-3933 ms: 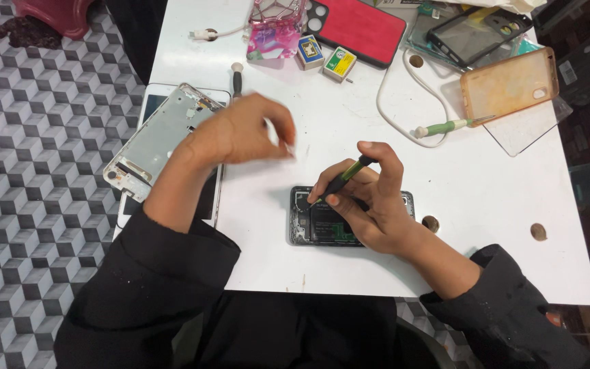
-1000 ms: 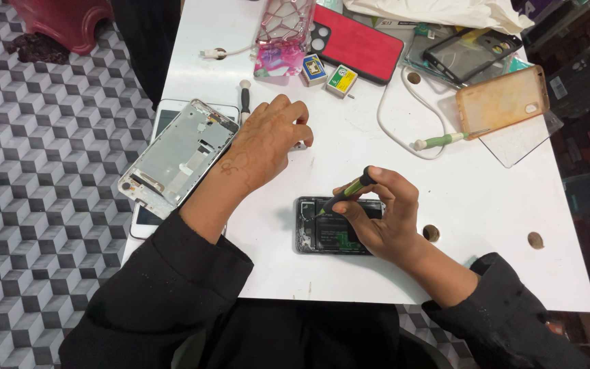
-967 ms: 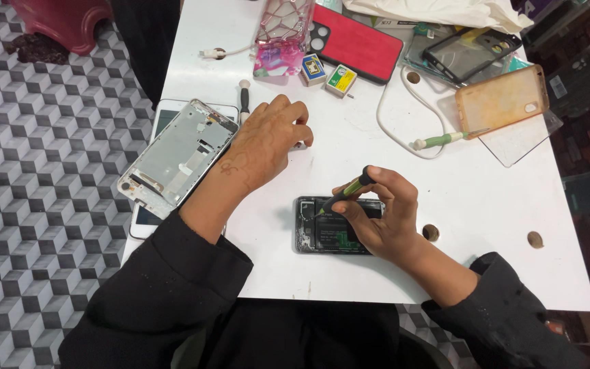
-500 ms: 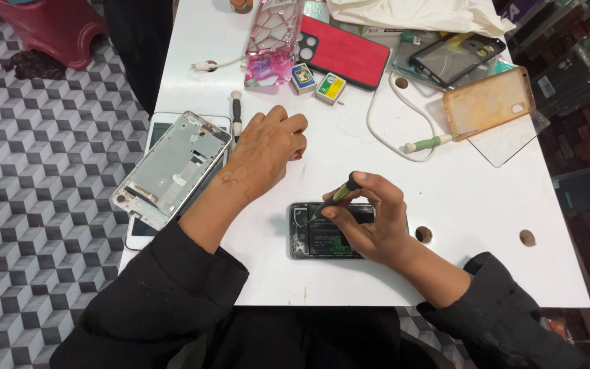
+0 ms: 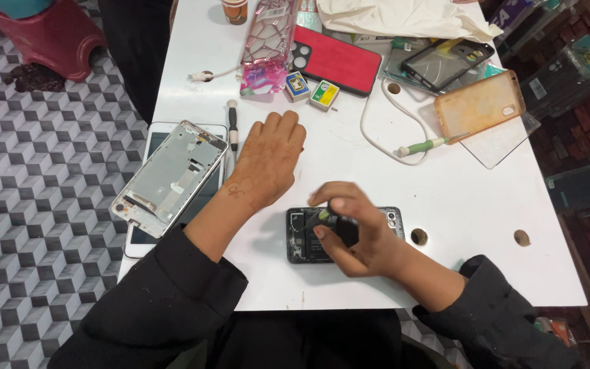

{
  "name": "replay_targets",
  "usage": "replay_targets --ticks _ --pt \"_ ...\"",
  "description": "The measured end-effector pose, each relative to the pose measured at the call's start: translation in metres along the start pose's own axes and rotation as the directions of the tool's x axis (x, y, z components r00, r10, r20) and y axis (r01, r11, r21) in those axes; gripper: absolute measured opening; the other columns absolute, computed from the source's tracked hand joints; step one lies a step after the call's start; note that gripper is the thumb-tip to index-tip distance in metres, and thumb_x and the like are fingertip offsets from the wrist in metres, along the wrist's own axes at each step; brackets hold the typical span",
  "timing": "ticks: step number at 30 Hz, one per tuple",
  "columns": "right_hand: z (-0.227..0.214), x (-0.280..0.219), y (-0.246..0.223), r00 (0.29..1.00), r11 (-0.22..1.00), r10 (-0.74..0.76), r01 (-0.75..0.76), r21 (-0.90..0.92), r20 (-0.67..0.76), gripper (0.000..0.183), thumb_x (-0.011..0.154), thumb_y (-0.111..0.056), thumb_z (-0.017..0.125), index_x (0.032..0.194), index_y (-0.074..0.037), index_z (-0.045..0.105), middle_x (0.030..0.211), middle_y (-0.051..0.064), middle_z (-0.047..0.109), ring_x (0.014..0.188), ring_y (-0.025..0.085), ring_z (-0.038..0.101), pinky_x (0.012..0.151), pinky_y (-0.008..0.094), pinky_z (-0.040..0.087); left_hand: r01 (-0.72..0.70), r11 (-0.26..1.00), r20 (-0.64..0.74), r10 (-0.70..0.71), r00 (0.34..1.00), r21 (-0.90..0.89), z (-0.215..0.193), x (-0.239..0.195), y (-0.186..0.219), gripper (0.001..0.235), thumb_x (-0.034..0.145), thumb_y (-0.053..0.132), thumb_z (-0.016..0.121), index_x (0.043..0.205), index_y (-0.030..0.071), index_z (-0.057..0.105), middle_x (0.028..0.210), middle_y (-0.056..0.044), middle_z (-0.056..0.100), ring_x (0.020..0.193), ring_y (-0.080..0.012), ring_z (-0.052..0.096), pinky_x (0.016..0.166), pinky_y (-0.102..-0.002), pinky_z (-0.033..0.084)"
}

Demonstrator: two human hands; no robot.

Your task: The person uses a screwdriver to remove screws from the back of a disassembled smartphone. They place the removed screws on the table and continue unscrewing additional fasteners from the device's internal frame.

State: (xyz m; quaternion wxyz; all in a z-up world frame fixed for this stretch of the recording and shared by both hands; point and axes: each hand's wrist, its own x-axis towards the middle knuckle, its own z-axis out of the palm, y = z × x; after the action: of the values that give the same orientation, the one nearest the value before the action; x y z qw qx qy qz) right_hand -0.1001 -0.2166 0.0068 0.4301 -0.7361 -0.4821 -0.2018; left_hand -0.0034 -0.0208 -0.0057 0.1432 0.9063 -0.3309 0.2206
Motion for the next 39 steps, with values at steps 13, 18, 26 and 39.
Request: replay_targets --ticks 13,18,26,39 --pt "0.005 -0.002 0.002 0.996 0.992 0.027 -0.038 0.123 0.086 0.067 0.099 0.012 0.063 0.147 -0.019 0.028 0.112 0.016 0.068 0.089 0.019 0.072 0.077 0.031 0.063 0.001 0.932 -0.09 -0.036 0.995 -0.362 -0.014 0.001 -0.003 0.026 0.094 0.024 0.071 0.075 0.008 0.065 0.086 -0.007 0.064 0.084 -0.0291 0.061 0.077 -0.045 0.046" --pt "0.002 0.008 -0.005 0.994 0.998 -0.049 0.044 0.055 0.095 0.064 0.1 0.009 0.068 0.143 -0.021 0.03 0.113 0.014 0.065 0.096 0.026 0.071 0.079 0.033 0.06 0.151 0.839 0.263 -0.011 0.965 -0.522 -0.014 0.001 -0.008 0.023 0.072 0.031 0.083 0.068 0.01 0.074 0.077 -0.003 0.074 0.069 -0.025 0.069 0.064 -0.039 0.053" --pt "-0.009 0.015 -0.013 0.99 0.944 -0.017 -0.03 0.329 0.138 0.065 0.096 0.022 0.053 0.142 -0.021 0.033 0.118 0.018 0.066 0.106 0.032 0.073 0.094 0.042 0.062 0.399 0.646 0.676 0.254 0.692 -0.651 -0.019 -0.005 -0.016 0.012 0.066 0.009 0.078 0.076 0.003 0.076 0.058 -0.005 0.07 0.051 -0.0116 0.063 0.05 -0.029 0.051" --pt "-0.007 0.011 -0.006 0.992 0.973 0.018 -0.046 0.226 0.122 0.061 0.095 0.01 0.073 0.135 -0.02 0.037 0.111 0.014 0.067 0.095 0.023 0.075 0.079 0.032 0.064 0.642 0.547 0.835 0.238 0.496 -0.537 -0.031 -0.004 -0.01 0.01 0.073 0.006 0.077 0.077 -0.002 0.071 0.058 -0.011 0.071 0.044 -0.0154 0.067 0.042 -0.027 0.053"
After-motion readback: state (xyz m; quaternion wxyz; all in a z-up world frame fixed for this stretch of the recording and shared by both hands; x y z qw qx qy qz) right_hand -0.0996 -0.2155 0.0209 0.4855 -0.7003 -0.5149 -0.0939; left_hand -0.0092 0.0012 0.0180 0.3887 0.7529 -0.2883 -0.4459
